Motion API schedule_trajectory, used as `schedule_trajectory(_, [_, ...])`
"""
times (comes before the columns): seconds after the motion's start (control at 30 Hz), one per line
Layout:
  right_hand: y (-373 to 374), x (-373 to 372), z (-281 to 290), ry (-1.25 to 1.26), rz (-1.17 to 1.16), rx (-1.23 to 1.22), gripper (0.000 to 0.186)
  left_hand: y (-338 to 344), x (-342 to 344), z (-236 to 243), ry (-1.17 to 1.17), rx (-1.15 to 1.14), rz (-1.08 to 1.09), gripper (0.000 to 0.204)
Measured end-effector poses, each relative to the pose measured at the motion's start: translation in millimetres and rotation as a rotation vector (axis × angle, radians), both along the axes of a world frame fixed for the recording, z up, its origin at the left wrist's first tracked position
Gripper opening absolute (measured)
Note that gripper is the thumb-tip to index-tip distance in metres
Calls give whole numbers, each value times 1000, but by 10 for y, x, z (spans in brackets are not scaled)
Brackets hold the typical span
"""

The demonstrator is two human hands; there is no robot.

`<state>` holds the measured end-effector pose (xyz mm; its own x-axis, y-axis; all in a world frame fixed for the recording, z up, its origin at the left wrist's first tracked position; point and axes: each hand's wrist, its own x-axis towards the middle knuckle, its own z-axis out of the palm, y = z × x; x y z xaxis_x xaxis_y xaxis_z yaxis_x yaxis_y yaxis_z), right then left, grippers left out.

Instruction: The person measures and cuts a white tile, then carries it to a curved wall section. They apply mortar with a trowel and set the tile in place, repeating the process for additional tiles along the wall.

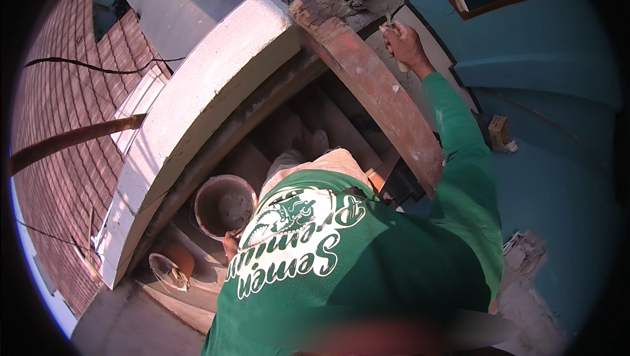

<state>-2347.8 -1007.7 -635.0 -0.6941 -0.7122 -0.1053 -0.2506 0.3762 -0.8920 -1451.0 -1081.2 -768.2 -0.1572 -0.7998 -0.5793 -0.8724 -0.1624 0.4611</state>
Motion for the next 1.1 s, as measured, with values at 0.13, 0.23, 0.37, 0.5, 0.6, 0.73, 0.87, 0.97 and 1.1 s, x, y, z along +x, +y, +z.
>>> schedule_trajectory(0.13, [3,139,-468,315,-87,155,46,-194,-60,195,78,108,194,32])
schedule_trajectory(0.23, [65,210,-534,375,-106,201,45,-185,-29,244,152,108,283,34])
schedule_trajectory(0.37, [121,-31,-156,353,-140,336,40,-268,-79,318,99,124,238,35])
schedule_trajectory(0.5, [-169,-399,585,863,-41,639,29,-368,-228,341,-3,182,349,35])
schedule_trajectory(0.6, [-595,-772,501,1151,140,603,21,-370,-271,355,-48,211,391,34])
schedule_trajectory(0.73, [-1115,-1117,145,1651,307,-76,34,-402,-337,347,-80,242,424,34])
schedule_trajectory(0.87, [-1066,-778,419,1488,369,96,28,-327,-336,320,-101,261,471,34])
schedule_trajectory(0.97, [-740,-736,745,1196,356,434,23,-334,-369,269,-107,285,497,34])
schedule_trajectory(1.1, [-60,-629,557,840,-72,348,33,-396,-383,223,-126,314,518,34])
